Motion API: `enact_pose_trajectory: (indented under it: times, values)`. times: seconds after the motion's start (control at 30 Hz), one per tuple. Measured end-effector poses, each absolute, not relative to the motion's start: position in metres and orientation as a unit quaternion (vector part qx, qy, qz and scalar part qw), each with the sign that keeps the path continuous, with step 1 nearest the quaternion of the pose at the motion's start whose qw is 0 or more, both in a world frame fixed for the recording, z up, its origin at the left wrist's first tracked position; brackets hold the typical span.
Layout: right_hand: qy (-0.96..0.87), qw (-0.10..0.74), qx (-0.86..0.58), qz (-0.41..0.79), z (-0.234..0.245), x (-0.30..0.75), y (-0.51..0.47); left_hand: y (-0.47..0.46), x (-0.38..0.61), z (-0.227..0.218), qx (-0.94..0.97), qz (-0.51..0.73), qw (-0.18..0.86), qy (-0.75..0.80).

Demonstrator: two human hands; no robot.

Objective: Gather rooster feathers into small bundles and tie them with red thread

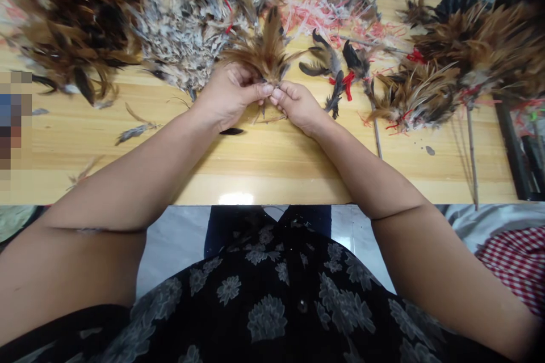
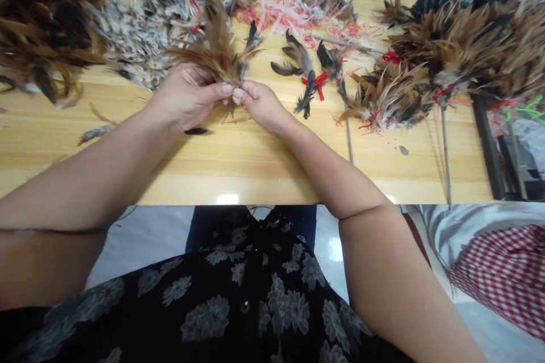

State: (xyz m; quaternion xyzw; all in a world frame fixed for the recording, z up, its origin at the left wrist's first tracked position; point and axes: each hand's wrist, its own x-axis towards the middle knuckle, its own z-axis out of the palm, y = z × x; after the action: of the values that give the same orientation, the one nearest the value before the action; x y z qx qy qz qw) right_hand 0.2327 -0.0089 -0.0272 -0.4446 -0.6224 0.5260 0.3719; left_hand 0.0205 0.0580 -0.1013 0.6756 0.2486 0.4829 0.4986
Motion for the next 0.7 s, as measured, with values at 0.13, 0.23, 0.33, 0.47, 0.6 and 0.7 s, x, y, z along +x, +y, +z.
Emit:
enact_pose_trajectory:
  times: [0.13, 0.23, 0.33, 0.47, 0.6, 0.7]
  values:
    - [-0.650, 0.357, -0.443, 0.504, -0.029, 0.234, -0.007, 0.054, 0.018, -0.097, 0.668, 0.476, 0.513, 0.252]
    - [-0.677, 0.342, -0.432, 0.488, -0.033, 0.236, -0.005, 0.045, 0.018, -0.087, 0.662, 0.474, 0.524, 0.252]
    - [-0.718, 0.327, -0.402, 0.464, -0.041, 0.240, -0.001, 0.027, 0.021, -0.068, 0.643, 0.457, 0.547, 0.279]
    - [-0.758, 0.314, -0.362, 0.443, -0.053, 0.244, 0.005, 0.014, 0.024, -0.051, 0.617, 0.400, 0.586, 0.339]
    - [-0.745, 0.341, -0.350, 0.454, -0.058, 0.244, 0.006, 0.018, 0.027, -0.049, 0.620, 0.416, 0.565, 0.352]
    - [-0.727, 0.368, -0.338, 0.471, -0.058, 0.242, 0.006, 0.021, 0.025, -0.045, 0.616, 0.416, 0.583, 0.328]
